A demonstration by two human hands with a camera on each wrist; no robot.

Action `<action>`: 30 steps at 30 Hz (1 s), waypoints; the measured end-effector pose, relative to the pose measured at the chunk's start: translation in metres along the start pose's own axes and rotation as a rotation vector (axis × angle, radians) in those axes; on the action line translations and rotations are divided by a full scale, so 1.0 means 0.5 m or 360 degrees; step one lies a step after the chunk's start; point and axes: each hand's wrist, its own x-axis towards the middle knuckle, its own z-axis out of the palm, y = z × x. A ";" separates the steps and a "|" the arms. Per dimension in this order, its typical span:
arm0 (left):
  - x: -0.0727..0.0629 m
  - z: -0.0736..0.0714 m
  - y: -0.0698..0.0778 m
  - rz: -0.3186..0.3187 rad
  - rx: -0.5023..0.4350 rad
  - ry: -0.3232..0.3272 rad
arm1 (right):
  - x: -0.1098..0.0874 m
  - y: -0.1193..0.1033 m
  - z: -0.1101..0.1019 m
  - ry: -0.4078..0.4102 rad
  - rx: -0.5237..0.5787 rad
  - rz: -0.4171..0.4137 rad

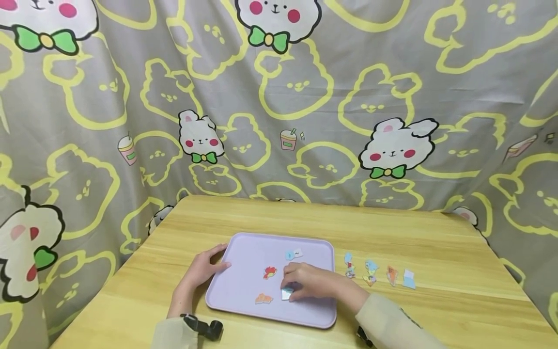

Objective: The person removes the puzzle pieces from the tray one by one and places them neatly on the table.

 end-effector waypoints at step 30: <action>0.004 0.003 -0.008 0.0028 -0.0011 0.0005 | -0.051 -0.019 0.016 0.0776 0.0247 0.0325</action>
